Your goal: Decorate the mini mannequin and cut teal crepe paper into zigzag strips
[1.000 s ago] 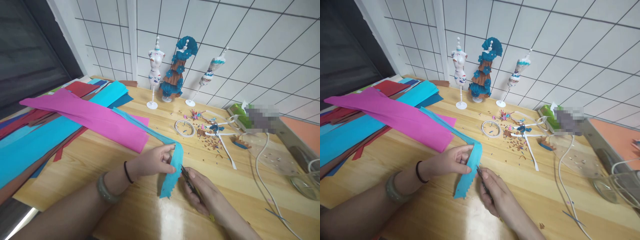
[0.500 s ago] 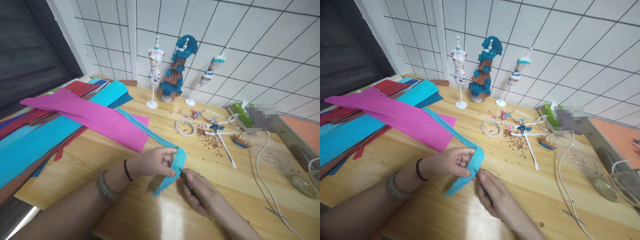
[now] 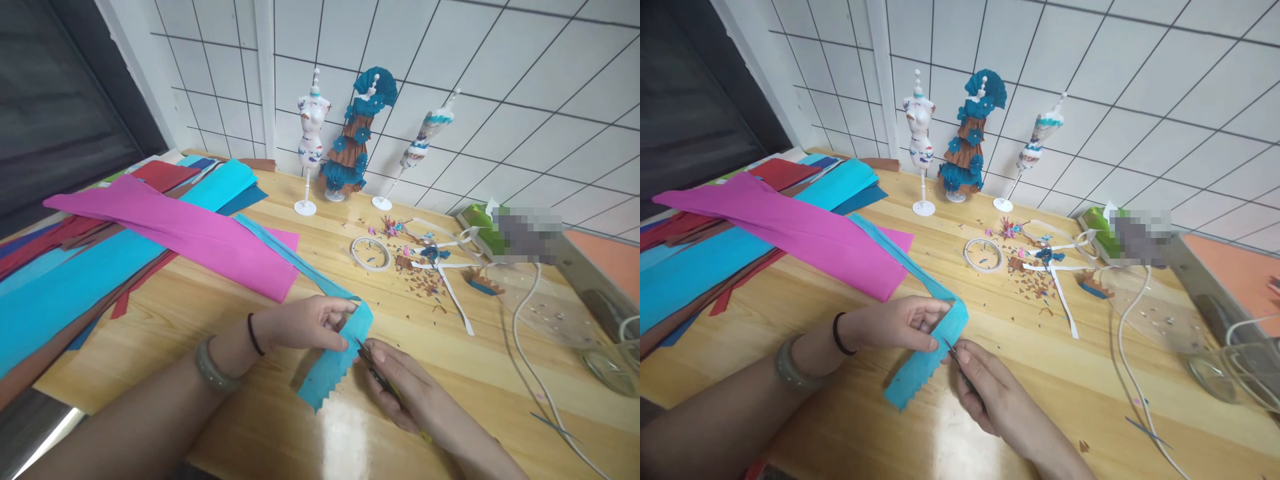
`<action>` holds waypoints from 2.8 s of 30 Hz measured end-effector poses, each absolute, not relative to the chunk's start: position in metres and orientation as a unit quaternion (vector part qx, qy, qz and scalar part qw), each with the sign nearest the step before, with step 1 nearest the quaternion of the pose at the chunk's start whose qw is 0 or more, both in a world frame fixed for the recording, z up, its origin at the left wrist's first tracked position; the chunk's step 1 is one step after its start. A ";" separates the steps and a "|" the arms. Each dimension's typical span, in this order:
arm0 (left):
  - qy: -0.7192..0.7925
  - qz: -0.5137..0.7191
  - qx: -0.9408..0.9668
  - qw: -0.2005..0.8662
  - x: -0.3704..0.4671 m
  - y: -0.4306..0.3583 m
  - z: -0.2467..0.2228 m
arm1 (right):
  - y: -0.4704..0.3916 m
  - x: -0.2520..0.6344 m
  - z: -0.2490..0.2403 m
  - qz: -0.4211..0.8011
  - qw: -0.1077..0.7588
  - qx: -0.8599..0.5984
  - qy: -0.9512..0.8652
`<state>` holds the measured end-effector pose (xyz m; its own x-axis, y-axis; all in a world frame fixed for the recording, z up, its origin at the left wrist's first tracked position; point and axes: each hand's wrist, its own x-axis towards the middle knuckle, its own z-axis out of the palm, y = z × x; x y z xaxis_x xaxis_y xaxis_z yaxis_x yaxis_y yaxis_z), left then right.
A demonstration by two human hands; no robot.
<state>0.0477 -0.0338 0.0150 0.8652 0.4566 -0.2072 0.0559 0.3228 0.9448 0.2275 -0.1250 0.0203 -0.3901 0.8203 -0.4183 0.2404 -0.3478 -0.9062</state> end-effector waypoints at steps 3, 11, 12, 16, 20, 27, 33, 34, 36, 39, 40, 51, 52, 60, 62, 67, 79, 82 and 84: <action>0.211 0.118 0.590 0.771 0.047 -0.033 0.014 | -0.125 0.227 0.020 0.645 0.231 -0.493 -0.536; 0.195 0.107 0.594 0.773 0.045 -0.033 0.012 | -0.126 0.227 0.022 0.662 0.219 -0.493 -0.521; 0.195 0.107 0.596 0.772 0.045 -0.033 0.012 | -0.126 0.227 0.023 0.656 0.223 -0.493 -0.525; 0.191 0.108 0.598 0.771 0.045 -0.033 0.010 | -0.126 0.226 0.021 0.643 0.237 -0.493 -0.535; 0.188 0.115 0.580 0.785 0.045 -0.033 0.008 | -0.126 0.227 0.017 0.632 0.253 -0.504 -0.532; 0.186 0.117 0.578 0.786 0.045 -0.034 0.009 | -0.127 0.228 0.015 0.658 0.248 -0.514 -0.490; 0.180 0.123 0.579 0.786 0.046 -0.034 0.007 | -0.126 0.226 0.016 0.672 0.253 -0.518 -0.465; 0.180 0.124 0.579 0.786 0.046 -0.034 0.007 | -0.126 0.226 0.016 0.671 0.254 -0.519 -0.465; 0.181 0.124 0.578 0.786 0.046 -0.034 0.007 | -0.126 0.226 0.017 0.670 0.255 -0.517 -0.468; 0.186 0.123 0.582 0.782 0.046 -0.034 0.007 | -0.126 0.226 0.016 0.667 0.254 -0.516 -0.474; 0.187 0.124 0.583 0.781 0.046 -0.035 0.007 | -0.125 0.226 0.016 0.666 0.255 -0.515 -0.476; 0.194 0.132 0.573 0.786 0.047 -0.035 0.006 | -0.125 0.226 0.016 0.657 0.257 -0.527 -0.475; 0.195 0.131 0.572 0.785 0.047 -0.035 0.006 | -0.126 0.226 0.016 0.657 0.257 -0.527 -0.474; 0.192 0.130 0.568 0.790 0.047 -0.036 0.005 | -0.126 0.226 0.014 0.652 0.256 -0.534 -0.473; 0.191 0.131 0.570 0.789 0.047 -0.036 0.004 | -0.126 0.227 0.014 0.656 0.260 -0.531 -0.469; 0.198 0.131 0.561 0.793 0.047 -0.036 0.003 | -0.125 0.227 0.013 0.660 0.262 -0.528 -0.465; 0.225 0.163 0.567 0.775 0.049 -0.034 0.009 | -0.126 0.225 0.015 0.664 0.255 -0.521 -0.472; 0.254 0.177 0.561 0.768 0.050 -0.033 0.008 | -0.126 0.222 0.017 0.665 0.264 -0.507 -0.481; 0.270 0.185 0.548 0.770 0.051 -0.033 0.007 | -0.126 0.220 0.018 0.670 0.273 -0.501 -0.474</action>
<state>0.0510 -0.0331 0.0068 0.7862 0.5803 -0.2124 0.0114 0.3300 0.9439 0.2200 -0.1258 0.0183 -0.3483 0.8413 -0.4134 0.1098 -0.4014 -0.9093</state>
